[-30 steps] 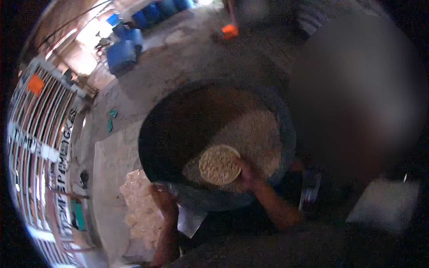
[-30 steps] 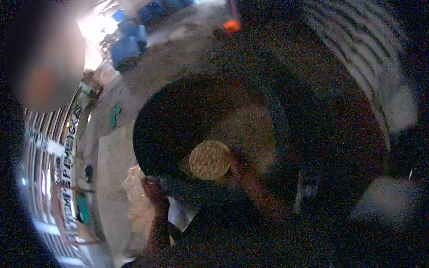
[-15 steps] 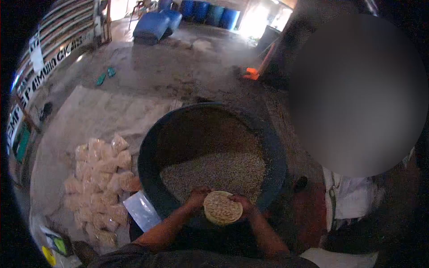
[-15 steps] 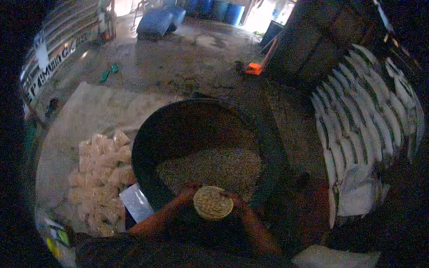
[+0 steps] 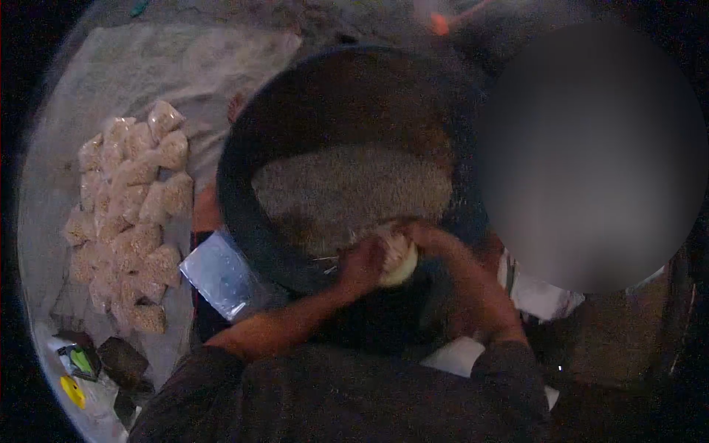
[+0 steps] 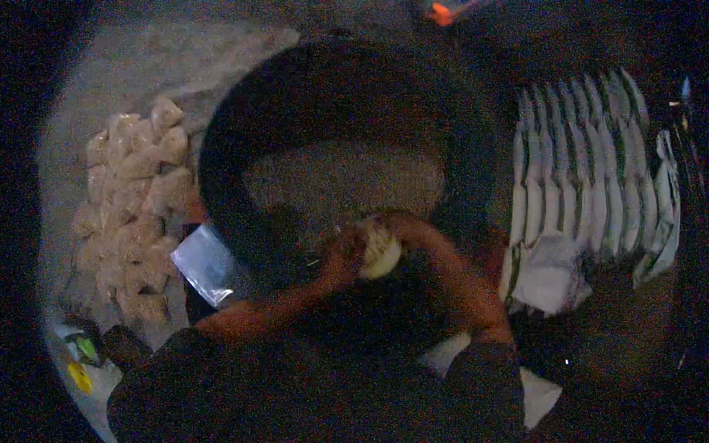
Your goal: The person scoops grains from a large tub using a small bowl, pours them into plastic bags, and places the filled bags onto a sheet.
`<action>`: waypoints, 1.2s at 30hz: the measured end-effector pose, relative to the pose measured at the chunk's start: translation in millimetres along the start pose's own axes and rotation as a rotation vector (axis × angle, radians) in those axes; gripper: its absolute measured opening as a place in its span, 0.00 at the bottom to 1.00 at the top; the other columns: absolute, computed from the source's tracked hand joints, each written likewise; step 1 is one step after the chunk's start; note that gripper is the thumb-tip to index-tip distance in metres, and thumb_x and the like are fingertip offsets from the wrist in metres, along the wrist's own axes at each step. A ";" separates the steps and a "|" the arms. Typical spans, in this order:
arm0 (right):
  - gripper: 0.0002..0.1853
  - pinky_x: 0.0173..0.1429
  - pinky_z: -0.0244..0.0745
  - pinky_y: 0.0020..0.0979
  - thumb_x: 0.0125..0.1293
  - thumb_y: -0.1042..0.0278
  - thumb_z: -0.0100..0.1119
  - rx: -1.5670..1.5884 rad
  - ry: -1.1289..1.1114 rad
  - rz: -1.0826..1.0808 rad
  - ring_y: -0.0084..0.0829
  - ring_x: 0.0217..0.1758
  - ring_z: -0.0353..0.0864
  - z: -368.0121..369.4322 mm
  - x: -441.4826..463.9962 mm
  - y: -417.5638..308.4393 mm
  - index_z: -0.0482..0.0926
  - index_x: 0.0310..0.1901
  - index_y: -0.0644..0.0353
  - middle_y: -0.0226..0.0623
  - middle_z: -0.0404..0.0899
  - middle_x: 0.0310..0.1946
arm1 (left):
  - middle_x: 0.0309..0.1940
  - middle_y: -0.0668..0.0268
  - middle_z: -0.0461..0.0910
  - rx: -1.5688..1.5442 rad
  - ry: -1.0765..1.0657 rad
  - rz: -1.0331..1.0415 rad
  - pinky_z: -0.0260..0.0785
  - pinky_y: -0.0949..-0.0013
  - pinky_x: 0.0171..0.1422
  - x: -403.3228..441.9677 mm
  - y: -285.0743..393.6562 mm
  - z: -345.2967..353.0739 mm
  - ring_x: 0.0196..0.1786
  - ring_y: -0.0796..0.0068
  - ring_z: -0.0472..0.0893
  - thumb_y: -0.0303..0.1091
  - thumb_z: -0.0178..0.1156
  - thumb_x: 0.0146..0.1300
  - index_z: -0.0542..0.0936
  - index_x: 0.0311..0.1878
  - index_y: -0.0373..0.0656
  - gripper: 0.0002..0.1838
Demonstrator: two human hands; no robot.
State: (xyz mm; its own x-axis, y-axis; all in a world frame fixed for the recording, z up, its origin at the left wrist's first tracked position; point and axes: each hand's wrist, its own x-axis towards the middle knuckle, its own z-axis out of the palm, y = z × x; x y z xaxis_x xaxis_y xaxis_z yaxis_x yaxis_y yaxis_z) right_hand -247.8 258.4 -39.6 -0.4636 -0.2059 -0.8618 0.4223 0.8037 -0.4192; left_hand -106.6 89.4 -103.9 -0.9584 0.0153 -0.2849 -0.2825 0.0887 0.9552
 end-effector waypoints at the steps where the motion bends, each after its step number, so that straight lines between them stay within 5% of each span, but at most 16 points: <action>1: 0.25 0.44 0.85 0.47 0.71 0.57 0.53 -0.287 -0.009 0.103 0.41 0.52 0.83 7.4 -9.0 -30.4 0.72 0.66 0.55 0.41 0.82 0.50 | 0.39 0.54 0.84 -0.025 0.099 0.000 0.76 0.56 0.49 1.6 -14.3 9.2 0.43 0.65 0.85 0.40 0.54 0.74 0.77 0.60 0.43 0.17; 4: 0.25 0.41 0.85 0.50 0.72 0.56 0.50 -0.210 0.034 0.236 0.47 0.56 0.81 6.3 -2.5 -29.1 0.71 0.66 0.58 0.44 0.80 0.54 | 0.34 0.54 0.82 0.039 0.397 0.130 0.76 0.56 0.43 16.2 -33.8 13.9 0.36 0.66 0.83 0.41 0.51 0.76 0.75 0.61 0.43 0.17; 7: 0.27 0.55 0.83 0.52 0.76 0.54 0.49 -0.379 -0.050 0.116 0.49 0.58 0.81 -6.8 2.5 -30.3 0.69 0.68 0.65 0.51 0.74 0.61 | 0.36 0.53 0.81 -0.477 0.170 -0.088 0.74 0.53 0.41 15.4 -32.9 24.9 0.35 0.60 0.83 0.44 0.49 0.78 0.73 0.62 0.42 0.19; 9: 0.26 0.55 0.83 0.53 0.77 0.55 0.48 -0.948 -0.015 -0.075 0.49 0.59 0.80 -14.1 3.2 -34.9 0.69 0.67 0.65 0.53 0.73 0.62 | 0.37 0.53 0.82 -0.463 0.151 -0.072 0.74 0.51 0.41 10.5 -21.4 21.5 0.36 0.54 0.83 0.45 0.47 0.79 0.72 0.62 0.41 0.20; 12: 0.24 0.58 0.82 0.52 0.78 0.58 0.45 -1.230 -0.070 -0.076 0.49 0.60 0.79 3.7 -12.9 -81.7 0.69 0.68 0.64 0.53 0.71 0.65 | 0.42 0.51 0.82 -0.254 0.277 -0.017 0.74 0.48 0.43 3.3 -1.3 9.3 0.39 0.48 0.83 0.46 0.47 0.79 0.72 0.62 0.40 0.21; 16: 0.23 0.66 0.78 0.48 0.79 0.62 0.44 -0.596 -0.030 0.243 0.50 0.64 0.76 22.5 -22.4 -113.3 0.68 0.70 0.62 0.50 0.68 0.69 | 0.45 0.48 0.82 -0.185 0.324 -0.003 0.74 0.47 0.47 14.3 -34.0 18.7 0.44 0.45 0.83 0.45 0.47 0.78 0.71 0.63 0.42 0.20; 19: 0.24 0.67 0.77 0.48 0.78 0.60 0.46 -0.754 -0.071 0.115 0.49 0.66 0.74 15.4 1.9 -100.8 0.67 0.70 0.61 0.50 0.68 0.69 | 0.46 0.46 0.82 -0.194 0.186 -0.240 0.75 0.47 0.50 4.0 -12.2 3.2 0.47 0.44 0.83 0.44 0.48 0.78 0.72 0.63 0.44 0.19; 21: 0.24 0.67 0.77 0.47 0.78 0.59 0.47 -0.813 -0.033 0.074 0.48 0.67 0.73 2.8 32.2 -51.8 0.67 0.70 0.61 0.50 0.68 0.69 | 0.46 0.47 0.82 -0.386 0.241 -0.174 0.75 0.47 0.51 15.6 -88.7 52.4 0.47 0.44 0.83 0.43 0.48 0.77 0.73 0.63 0.44 0.18; 24: 0.25 0.68 0.77 0.47 0.78 0.58 0.49 -0.752 0.046 -0.002 0.46 0.68 0.71 -26.7 63.2 4.4 0.67 0.70 0.62 0.49 0.68 0.69 | 0.43 0.48 0.82 -0.221 0.330 -0.008 0.74 0.48 0.50 16.0 -56.7 28.1 0.44 0.46 0.83 0.42 0.49 0.77 0.75 0.59 0.44 0.16; 27: 0.25 0.67 0.76 0.46 0.78 0.58 0.49 0.023 0.026 0.553 0.46 0.70 0.69 -31.6 32.9 -53.9 0.67 0.69 0.64 0.49 0.65 0.70 | 0.39 0.50 0.81 -0.106 0.237 0.007 0.73 0.49 0.48 2.8 -52.8 12.3 0.40 0.48 0.82 0.40 0.50 0.76 0.76 0.55 0.43 0.14; 30: 0.24 0.58 0.77 0.48 0.75 0.59 0.51 -0.031 0.658 -0.301 0.49 0.60 0.77 -23.5 84.0 57.8 0.73 0.65 0.67 0.52 0.75 0.62 | 0.35 0.51 0.79 -0.093 0.195 0.005 0.72 0.52 0.46 6.2 -28.7 -17.1 0.38 0.50 0.81 0.38 0.49 0.76 0.76 0.53 0.42 0.12; 31: 0.22 0.56 0.78 0.49 0.74 0.61 0.52 -0.349 1.057 -0.469 0.49 0.57 0.79 35.8 110.9 58.0 0.74 0.63 0.67 0.53 0.78 0.58 | 0.34 0.51 0.78 -0.080 0.181 -0.005 0.71 0.53 0.46 0.3 -17.1 -22.5 0.37 0.51 0.80 0.38 0.49 0.77 0.76 0.52 0.42 0.12; 33: 0.20 0.55 0.78 0.50 0.73 0.63 0.54 -0.656 1.179 -0.480 0.49 0.51 0.82 83.9 99.7 56.4 0.77 0.61 0.65 0.52 0.82 0.52 | 0.36 0.49 0.79 -0.124 0.243 0.048 0.72 0.51 0.47 -1.6 -23.8 -17.6 0.40 0.49 0.81 0.37 0.50 0.76 0.76 0.52 0.42 0.12; 34: 0.19 0.54 0.78 0.51 0.72 0.65 0.55 -0.637 0.896 -0.372 0.50 0.48 0.83 85.0 61.9 31.7 0.78 0.60 0.64 0.52 0.83 0.49 | 0.37 0.48 0.79 -0.145 0.288 0.077 0.73 0.51 0.48 0.8 -29.1 -18.9 0.41 0.48 0.82 0.37 0.50 0.75 0.76 0.52 0.42 0.11; 36: 0.18 0.53 0.79 0.50 0.71 0.66 0.57 -0.553 0.646 -0.308 0.48 0.44 0.84 80.4 17.9 -4.6 0.79 0.59 0.63 0.50 0.84 0.45 | 0.41 0.47 0.81 0.405 0.213 0.203 0.73 0.50 0.50 11.3 -42.3 -38.3 0.45 0.45 0.82 0.36 0.52 0.74 0.76 0.55 0.42 0.13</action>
State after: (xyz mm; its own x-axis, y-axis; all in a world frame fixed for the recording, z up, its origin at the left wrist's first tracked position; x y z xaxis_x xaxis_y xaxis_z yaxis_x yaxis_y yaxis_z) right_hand -195.4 206.2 -76.1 -0.9115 -0.2371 -0.3360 -0.1506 0.9527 -0.2638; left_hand -107.0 47.6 -144.4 -0.9913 -0.1271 -0.0332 -0.0913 0.4854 0.8695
